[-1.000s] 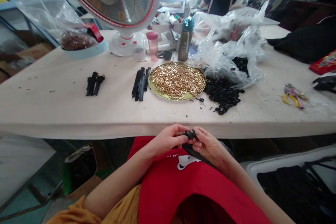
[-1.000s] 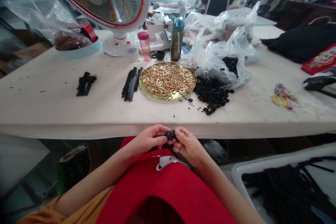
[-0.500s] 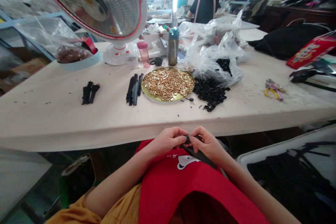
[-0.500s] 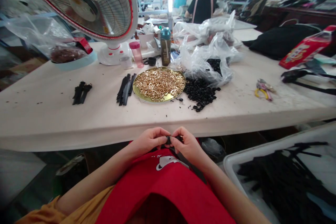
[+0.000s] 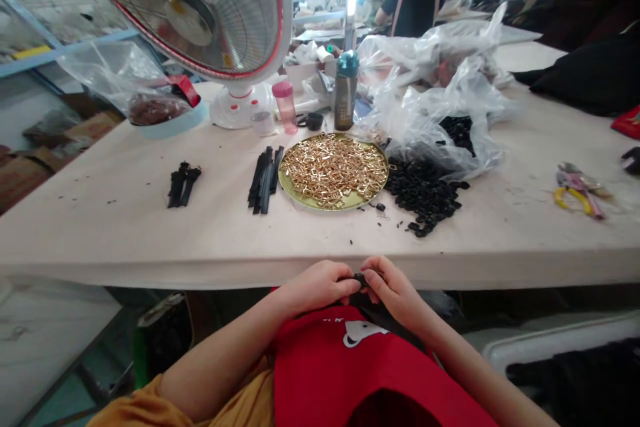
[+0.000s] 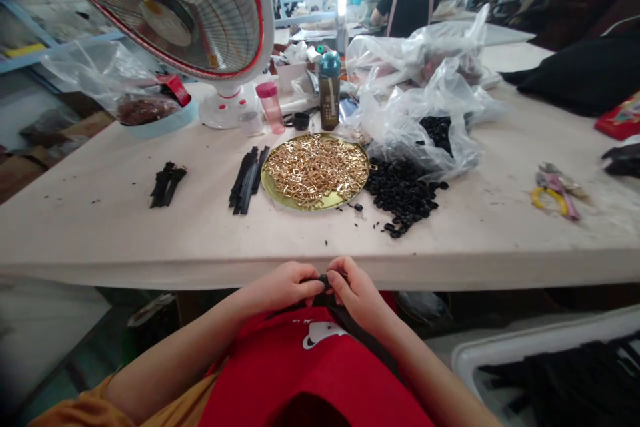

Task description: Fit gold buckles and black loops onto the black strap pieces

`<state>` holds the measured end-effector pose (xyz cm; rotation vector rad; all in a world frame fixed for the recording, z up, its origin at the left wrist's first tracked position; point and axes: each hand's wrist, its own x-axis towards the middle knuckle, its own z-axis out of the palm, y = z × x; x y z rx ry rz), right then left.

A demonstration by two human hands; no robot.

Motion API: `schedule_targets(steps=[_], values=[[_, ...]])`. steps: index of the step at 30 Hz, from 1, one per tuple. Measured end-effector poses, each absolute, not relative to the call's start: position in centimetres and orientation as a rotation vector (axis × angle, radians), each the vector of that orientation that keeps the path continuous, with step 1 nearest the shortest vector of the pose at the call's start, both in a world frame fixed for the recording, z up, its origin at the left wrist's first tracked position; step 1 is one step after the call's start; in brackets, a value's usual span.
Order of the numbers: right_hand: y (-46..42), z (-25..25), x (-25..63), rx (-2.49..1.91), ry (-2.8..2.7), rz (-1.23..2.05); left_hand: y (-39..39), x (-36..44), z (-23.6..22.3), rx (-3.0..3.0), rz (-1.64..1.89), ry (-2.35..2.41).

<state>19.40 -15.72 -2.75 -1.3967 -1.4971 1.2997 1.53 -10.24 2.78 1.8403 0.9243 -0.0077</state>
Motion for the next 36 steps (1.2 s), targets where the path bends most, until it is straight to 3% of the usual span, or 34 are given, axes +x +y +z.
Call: schedule_targets(steps=[12, 17, 20, 24, 29, 36], values=[[-5.3, -5.7, 16.8, -1.416, -1.644, 1.149, 0.0, 0.1, 2.6, 2.291, -0.163, 1.094], [-2.3, -6.4, 15.6, -1.588, -1.73, 0.843, 3.2, -1.9, 0.6, 2.295, -0.024, 1.135], [-1.4, -6.6, 15.2, -1.785, -1.769, 0.61, 5.7, -5.5, 0.4, 2.318, 0.141, 1.514], [-1.3, -7.1, 15.2, -1.817, -1.715, 0.479, 8.2, -10.4, -0.1, 2.089, 0.034, 2.259], [-1.7, -7.5, 15.6, -1.767, -1.663, 0.484, 7.7, -12.0, -1.6, 2.003, -0.042, 2.363], [-2.7, -6.2, 16.4, -1.639, -1.772, 0.54, 5.6, -12.7, 0.9, 2.32, 0.285, 2.486]])
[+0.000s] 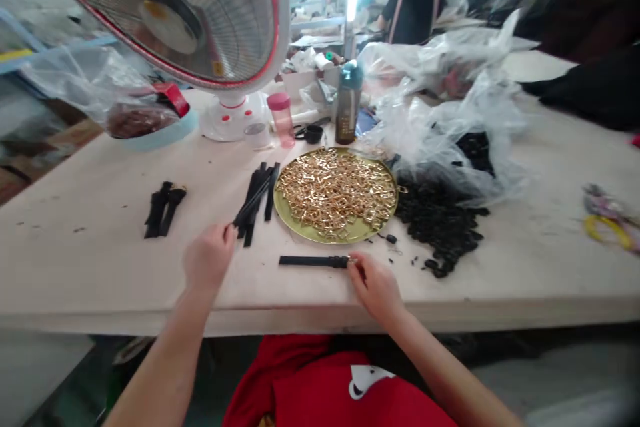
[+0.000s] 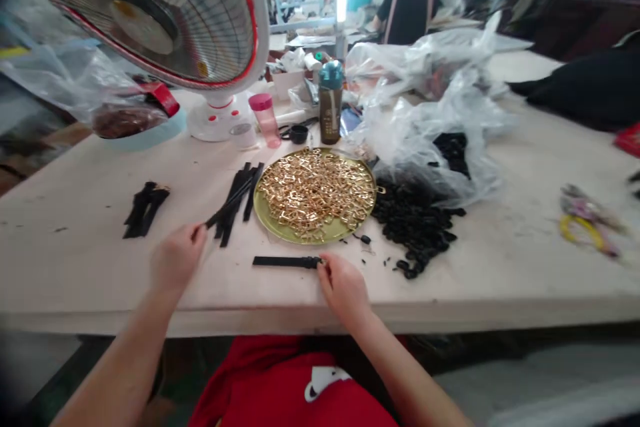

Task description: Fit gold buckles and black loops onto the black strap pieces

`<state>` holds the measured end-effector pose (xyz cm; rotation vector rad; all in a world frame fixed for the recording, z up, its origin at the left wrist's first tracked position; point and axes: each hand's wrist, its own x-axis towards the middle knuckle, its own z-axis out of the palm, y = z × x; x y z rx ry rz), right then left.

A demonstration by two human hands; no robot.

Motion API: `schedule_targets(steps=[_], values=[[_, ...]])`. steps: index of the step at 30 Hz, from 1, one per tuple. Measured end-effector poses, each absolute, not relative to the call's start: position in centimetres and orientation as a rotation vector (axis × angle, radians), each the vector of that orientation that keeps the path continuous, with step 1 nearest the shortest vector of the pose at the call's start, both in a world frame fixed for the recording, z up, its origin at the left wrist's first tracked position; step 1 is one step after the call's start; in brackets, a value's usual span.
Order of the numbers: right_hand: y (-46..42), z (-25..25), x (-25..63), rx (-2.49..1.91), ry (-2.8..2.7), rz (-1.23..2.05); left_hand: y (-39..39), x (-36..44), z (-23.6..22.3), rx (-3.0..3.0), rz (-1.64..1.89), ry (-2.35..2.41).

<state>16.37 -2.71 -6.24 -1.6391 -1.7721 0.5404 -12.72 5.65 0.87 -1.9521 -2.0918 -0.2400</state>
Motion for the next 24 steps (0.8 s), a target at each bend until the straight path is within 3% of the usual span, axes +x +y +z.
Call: schedule_targets(steps=[4, 10, 21, 24], values=[[-4.4, -5.5, 18.4, -1.58, -1.674, 0.592, 3.8, -12.4, 5.2, -1.904, -0.459, -1.954], [-5.1, -4.6, 24.4, -1.756, -1.556, 0.265, -1.6, -9.9, 10.2, -2.154, -0.862, -1.754], [0.7, -4.3, 25.4, -1.893, -1.838, 0.326, -1.1, -2.8, 4.0, -2.931, -1.017, -1.539], [0.0, -4.0, 24.9, -1.755, -1.584, 0.651, -0.9, -0.3, 5.0, -3.036, -0.806, -1.658]])
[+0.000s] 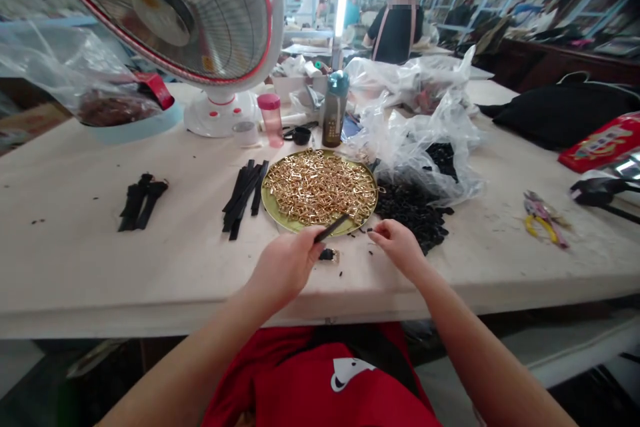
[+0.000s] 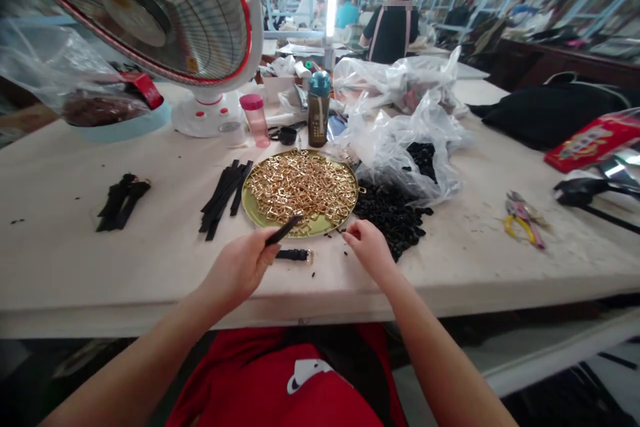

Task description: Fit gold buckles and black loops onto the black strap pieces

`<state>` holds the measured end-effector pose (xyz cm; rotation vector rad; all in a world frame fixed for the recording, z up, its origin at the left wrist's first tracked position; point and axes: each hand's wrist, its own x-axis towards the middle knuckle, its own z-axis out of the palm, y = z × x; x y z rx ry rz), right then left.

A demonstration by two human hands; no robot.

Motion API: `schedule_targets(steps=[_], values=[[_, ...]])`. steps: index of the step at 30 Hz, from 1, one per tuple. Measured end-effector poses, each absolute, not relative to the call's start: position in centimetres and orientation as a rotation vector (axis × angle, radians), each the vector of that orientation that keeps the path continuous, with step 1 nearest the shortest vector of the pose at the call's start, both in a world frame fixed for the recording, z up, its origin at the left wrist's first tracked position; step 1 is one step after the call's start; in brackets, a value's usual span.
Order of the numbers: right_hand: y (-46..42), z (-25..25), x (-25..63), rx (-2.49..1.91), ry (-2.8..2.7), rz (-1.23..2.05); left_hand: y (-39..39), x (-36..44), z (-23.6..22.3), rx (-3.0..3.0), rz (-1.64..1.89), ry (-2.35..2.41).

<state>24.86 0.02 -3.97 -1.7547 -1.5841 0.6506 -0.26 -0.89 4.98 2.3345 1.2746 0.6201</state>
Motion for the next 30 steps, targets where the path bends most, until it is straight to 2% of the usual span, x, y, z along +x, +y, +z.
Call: schedule_targets(steps=[3, 6, 12, 22, 30], values=[[-1.4, -3.2, 23.1, -1.38, -0.95, 1.282, -0.6, 2.2, 4.6, 1.991, 0.413, 1.14], [-2.5, -2.8, 21.1, -1.138, -0.511, 1.532, -0.2, 3.7, 2.2, 1.668, 0.395, 1.039], [-1.8, -4.5, 20.4, -1.178, -0.401, 1.535, 0.3, 3.2, -1.2, 1.608, 0.328, 1.069], [-1.5, -5.3, 20.2, -1.451, -1.021, 1.413, 1.7, 2.0, -1.8, 1.804, 0.136, 1.011], [-3.2, -4.6, 18.7, -1.473, -1.154, 1.42, 0.3, 2.4, -1.9, 2.004, 0.165, 0.991]])
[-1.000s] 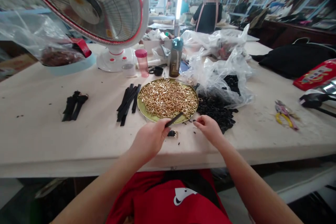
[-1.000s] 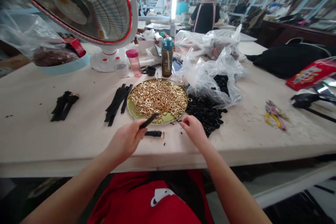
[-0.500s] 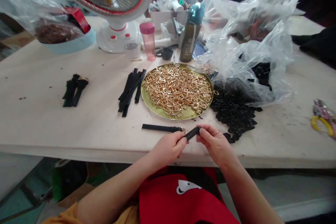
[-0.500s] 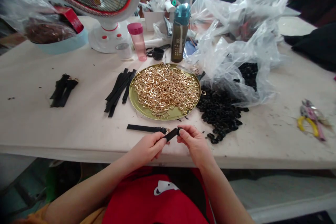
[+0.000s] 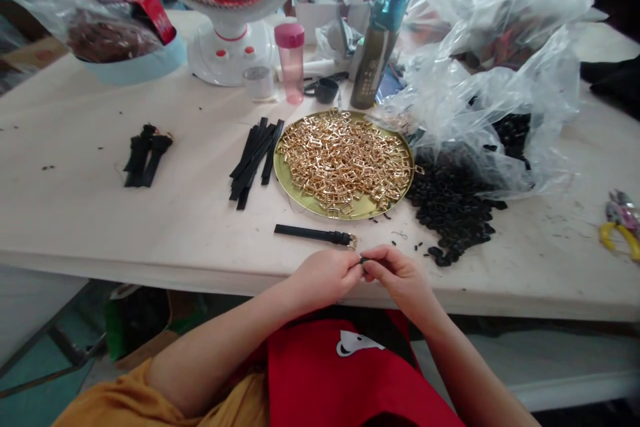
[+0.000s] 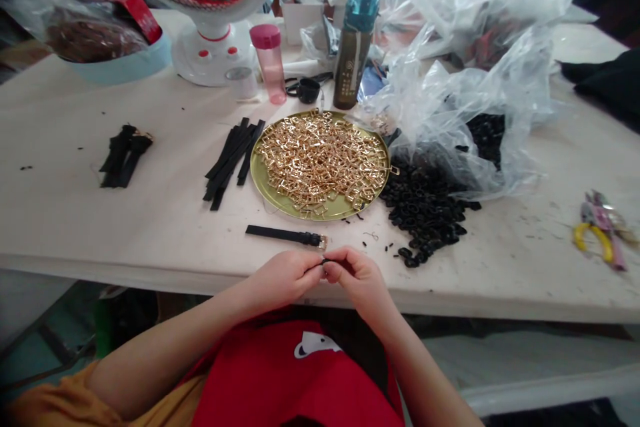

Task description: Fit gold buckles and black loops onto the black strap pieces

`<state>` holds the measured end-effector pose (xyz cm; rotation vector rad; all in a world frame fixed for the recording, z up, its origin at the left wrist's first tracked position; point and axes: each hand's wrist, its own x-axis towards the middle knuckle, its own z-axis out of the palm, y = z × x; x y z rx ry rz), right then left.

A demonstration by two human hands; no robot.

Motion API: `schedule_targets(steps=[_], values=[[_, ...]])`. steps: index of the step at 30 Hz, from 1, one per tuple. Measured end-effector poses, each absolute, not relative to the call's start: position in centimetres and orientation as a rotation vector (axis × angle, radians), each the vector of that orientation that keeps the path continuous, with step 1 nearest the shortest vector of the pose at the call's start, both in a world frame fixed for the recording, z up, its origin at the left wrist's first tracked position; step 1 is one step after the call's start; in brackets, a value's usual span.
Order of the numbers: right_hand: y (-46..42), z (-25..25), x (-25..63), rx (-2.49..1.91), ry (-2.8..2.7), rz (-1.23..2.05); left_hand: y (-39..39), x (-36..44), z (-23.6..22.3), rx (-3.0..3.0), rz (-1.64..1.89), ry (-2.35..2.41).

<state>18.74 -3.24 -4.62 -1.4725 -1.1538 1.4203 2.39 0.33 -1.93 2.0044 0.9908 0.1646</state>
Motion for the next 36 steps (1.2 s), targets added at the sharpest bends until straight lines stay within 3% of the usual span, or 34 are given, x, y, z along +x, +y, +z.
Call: schedule_targets(steps=[9, 15, 23, 26, 31, 36], values=[[-5.0, -4.9, 18.8, -1.332, -0.608, 1.535, -2.2, 0.9, -0.2, 1.651, 0.225, 0.975], [-4.6, -4.8, 15.8, -1.232, -0.844, 1.621, -1.9, 0.5, -0.8, 1.605, 0.475, 1.023], [6.6, -4.1, 17.2, -1.642, -2.081, 0.596, 2.3, -1.5, -1.9, 1.039, 0.703, 1.145], [9.3, -4.3, 16.4, -1.669, -2.44, 0.55, 3.1, -2.1, -1.9, 0.999, 0.724, 1.134], [10.0, -4.0, 15.9, -1.743, -2.562, 0.53, 3.3, -2.3, -2.5, 0.987, 0.721, 1.123], [9.0, -3.6, 15.9, -1.84, -2.656, 0.233, 2.3, -1.8, -2.7, 1.056, 0.711, 1.124]])
